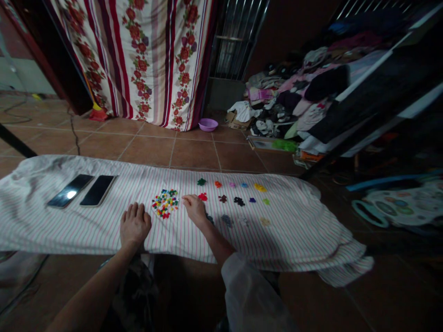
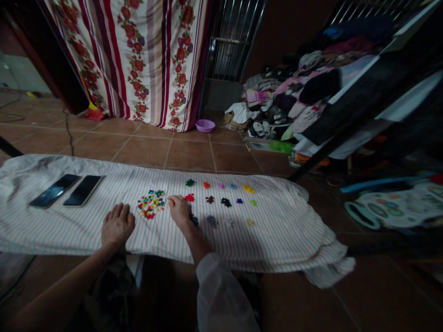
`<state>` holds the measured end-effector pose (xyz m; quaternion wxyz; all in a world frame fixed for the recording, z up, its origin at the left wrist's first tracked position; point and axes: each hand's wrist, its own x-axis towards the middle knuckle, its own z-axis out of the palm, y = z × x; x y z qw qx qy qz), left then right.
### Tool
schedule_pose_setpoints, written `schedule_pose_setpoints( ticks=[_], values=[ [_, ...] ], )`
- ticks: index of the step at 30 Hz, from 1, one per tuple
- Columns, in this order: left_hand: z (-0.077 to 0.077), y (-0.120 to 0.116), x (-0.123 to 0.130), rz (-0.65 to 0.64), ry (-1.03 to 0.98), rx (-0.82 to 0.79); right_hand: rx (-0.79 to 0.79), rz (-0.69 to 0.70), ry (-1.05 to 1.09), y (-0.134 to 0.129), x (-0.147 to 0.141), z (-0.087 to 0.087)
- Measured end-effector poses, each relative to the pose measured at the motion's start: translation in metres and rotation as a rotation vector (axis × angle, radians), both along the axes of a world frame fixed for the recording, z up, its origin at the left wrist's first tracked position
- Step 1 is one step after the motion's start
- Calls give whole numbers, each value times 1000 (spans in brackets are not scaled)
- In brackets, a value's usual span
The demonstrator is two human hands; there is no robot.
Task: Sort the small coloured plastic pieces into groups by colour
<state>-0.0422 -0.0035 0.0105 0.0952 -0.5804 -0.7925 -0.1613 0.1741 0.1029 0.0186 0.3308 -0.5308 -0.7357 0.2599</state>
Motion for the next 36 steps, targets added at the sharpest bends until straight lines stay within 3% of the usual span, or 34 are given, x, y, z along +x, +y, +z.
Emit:
schedule_pose_setpoints(
  ticks=[5, 17, 26, 36],
  values=[
    [3, 0, 2, 8, -2, -16, 66, -32, 40, 8, 26, 1],
    [12, -2, 4, 12, 21, -77, 220, -277, 111, 28, 117, -7],
    [8, -3, 1, -11, 25, -52, 223, -440, 64, 39, 199, 1],
    [9, -3, 1, -24, -28, -69, 159, -723, -92, 51, 294, 9]
  ],
)
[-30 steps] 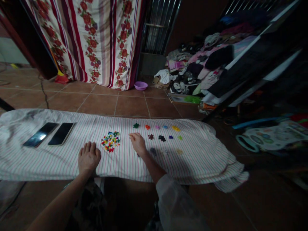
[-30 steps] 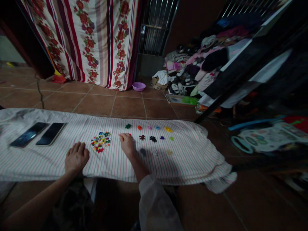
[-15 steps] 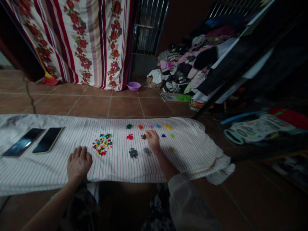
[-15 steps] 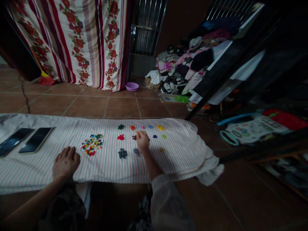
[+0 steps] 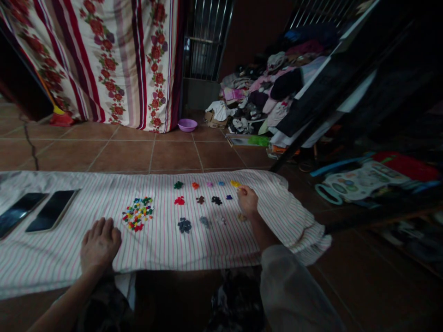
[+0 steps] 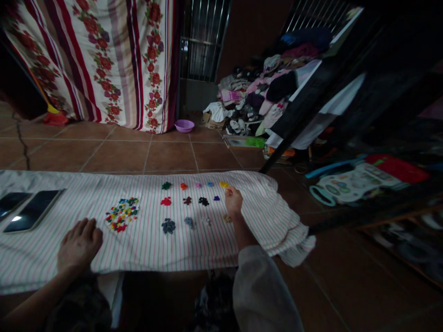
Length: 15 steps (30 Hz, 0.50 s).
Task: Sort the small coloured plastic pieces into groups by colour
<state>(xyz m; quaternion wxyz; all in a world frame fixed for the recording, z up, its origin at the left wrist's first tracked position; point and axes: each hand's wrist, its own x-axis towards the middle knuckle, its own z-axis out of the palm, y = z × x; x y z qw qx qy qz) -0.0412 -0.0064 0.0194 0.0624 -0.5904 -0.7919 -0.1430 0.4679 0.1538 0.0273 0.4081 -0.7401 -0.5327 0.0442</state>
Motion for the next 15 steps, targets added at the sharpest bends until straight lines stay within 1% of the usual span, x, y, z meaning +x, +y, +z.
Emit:
schedule_pose_setpoints(
  ticks=[4, 11, 15],
  values=[
    [2, 0, 1, 4, -36, 9, -73, -55, 15, 7, 20, -2],
    [1, 1, 1, 0, -28, 39, -157, -77, 29, 27, 33, 1],
    [0, 2, 0, -15, -31, 22, -140, -69, 8, 39, 40, -3]
  ],
)
